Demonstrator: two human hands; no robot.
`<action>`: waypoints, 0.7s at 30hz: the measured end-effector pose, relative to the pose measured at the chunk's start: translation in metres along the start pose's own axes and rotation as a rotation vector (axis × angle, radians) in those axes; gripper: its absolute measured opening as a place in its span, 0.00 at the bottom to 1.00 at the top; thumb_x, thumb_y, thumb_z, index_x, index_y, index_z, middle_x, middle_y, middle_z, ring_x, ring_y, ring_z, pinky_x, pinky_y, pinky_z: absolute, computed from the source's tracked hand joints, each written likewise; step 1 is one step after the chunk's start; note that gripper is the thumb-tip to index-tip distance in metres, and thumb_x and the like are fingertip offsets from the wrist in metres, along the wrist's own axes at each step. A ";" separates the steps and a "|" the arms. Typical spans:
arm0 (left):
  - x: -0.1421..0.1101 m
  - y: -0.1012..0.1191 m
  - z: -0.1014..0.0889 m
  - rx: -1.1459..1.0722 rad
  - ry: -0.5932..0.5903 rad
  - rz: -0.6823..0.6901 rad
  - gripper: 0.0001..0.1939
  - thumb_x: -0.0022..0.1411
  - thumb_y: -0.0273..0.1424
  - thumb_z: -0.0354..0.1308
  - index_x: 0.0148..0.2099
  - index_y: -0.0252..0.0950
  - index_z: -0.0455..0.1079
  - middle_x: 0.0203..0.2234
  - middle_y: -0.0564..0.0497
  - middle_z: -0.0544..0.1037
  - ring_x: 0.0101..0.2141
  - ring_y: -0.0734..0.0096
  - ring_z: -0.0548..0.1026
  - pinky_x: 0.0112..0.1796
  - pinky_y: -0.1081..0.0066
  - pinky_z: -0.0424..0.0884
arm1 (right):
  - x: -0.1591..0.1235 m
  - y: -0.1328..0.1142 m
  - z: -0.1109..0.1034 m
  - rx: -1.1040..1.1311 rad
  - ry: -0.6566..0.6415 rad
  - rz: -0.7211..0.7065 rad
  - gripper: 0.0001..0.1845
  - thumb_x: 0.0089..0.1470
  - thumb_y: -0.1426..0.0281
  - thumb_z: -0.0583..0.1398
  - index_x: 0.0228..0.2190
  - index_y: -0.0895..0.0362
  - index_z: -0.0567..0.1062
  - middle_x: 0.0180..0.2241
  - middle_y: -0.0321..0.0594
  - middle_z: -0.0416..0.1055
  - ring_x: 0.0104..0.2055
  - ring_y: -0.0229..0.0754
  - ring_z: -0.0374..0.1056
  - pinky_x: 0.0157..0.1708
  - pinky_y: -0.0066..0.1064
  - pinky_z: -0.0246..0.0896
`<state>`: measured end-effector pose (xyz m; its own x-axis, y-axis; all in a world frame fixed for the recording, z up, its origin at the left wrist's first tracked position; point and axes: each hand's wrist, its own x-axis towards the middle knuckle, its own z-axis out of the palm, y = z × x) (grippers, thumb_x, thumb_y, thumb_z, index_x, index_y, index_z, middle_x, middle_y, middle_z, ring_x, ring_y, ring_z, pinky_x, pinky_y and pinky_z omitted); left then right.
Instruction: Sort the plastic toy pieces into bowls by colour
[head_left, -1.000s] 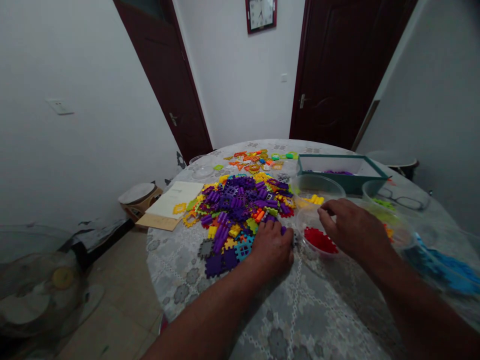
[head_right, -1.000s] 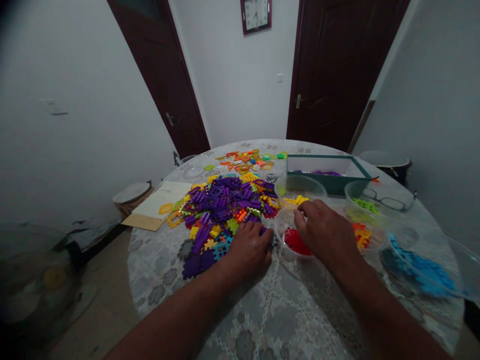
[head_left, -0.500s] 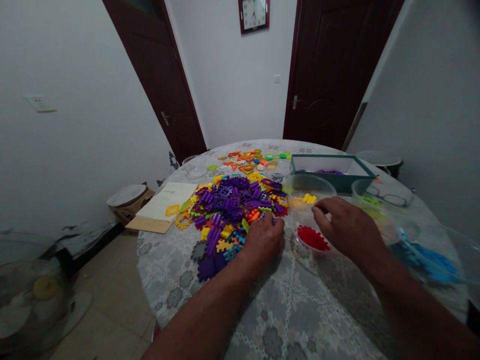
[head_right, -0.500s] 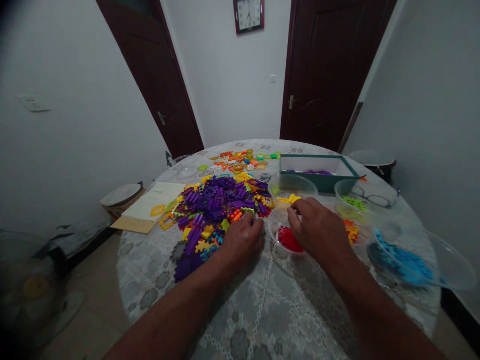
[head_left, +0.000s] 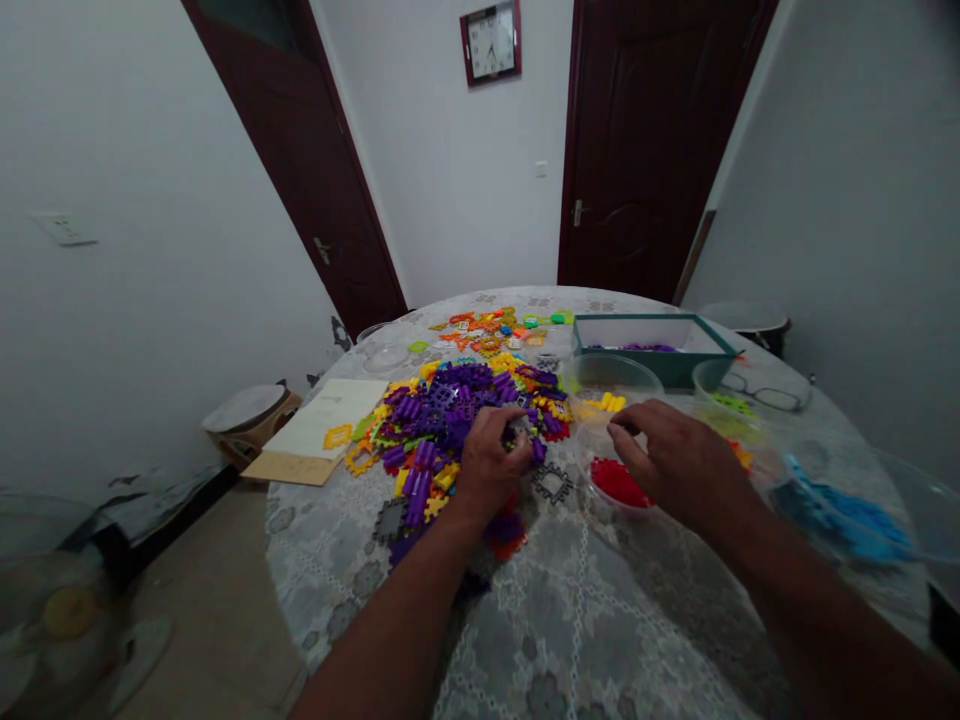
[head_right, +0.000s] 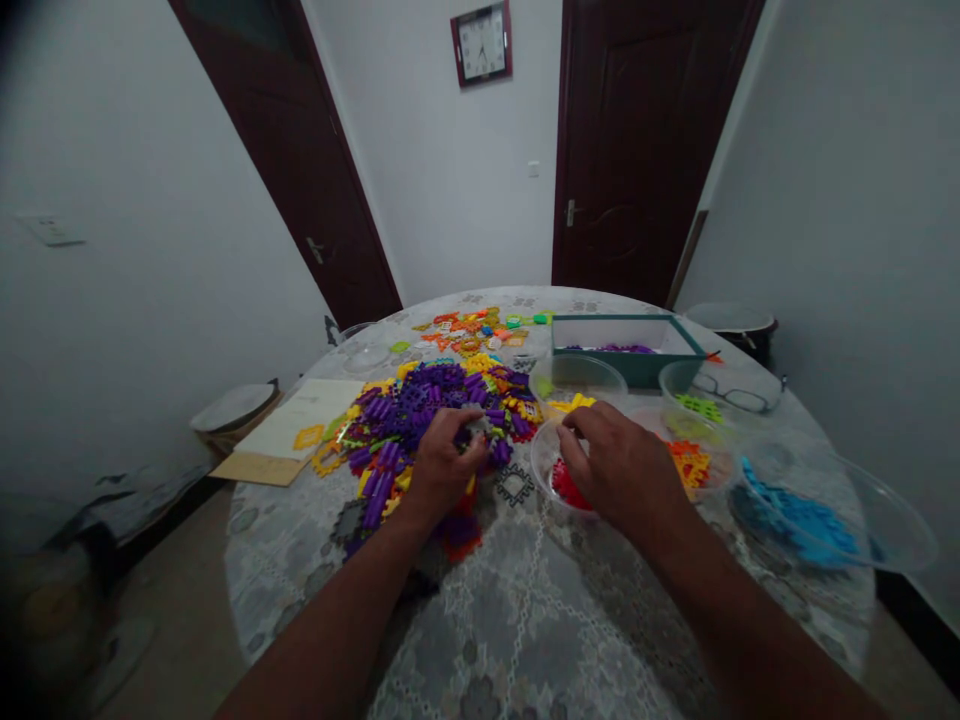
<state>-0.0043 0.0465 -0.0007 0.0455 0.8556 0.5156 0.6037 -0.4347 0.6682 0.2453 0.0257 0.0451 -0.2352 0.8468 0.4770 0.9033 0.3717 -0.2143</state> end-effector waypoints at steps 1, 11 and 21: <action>0.002 0.002 -0.006 -0.099 -0.007 -0.075 0.15 0.62 0.29 0.59 0.52 0.38 0.74 0.42 0.48 0.78 0.44 0.62 0.76 0.50 0.62 0.72 | 0.000 -0.004 -0.002 0.046 0.009 -0.009 0.14 0.66 0.63 0.54 0.37 0.55 0.77 0.37 0.44 0.77 0.37 0.45 0.73 0.38 0.35 0.64; -0.005 0.015 -0.018 -1.129 -0.383 -0.635 0.26 0.54 0.39 0.68 0.53 0.34 0.72 0.25 0.52 0.77 0.23 0.73 0.73 0.25 0.76 0.69 | -0.013 -0.041 0.001 0.400 -0.099 -0.166 0.19 0.68 0.67 0.54 0.58 0.52 0.71 0.49 0.45 0.77 0.45 0.44 0.75 0.47 0.37 0.70; -0.006 0.015 -0.015 -1.376 -0.414 -0.742 0.30 0.53 0.30 0.71 0.58 0.34 0.73 0.32 0.52 0.78 0.25 0.77 0.76 0.25 0.78 0.72 | 0.003 -0.040 0.004 0.208 -0.045 -0.169 0.14 0.68 0.68 0.53 0.47 0.55 0.77 0.42 0.44 0.78 0.41 0.45 0.75 0.42 0.34 0.67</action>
<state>-0.0077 0.0311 0.0141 0.4215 0.8953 -0.1438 -0.5339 0.3732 0.7587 0.2072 0.0151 0.0513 -0.3963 0.7807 0.4832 0.7581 0.5751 -0.3074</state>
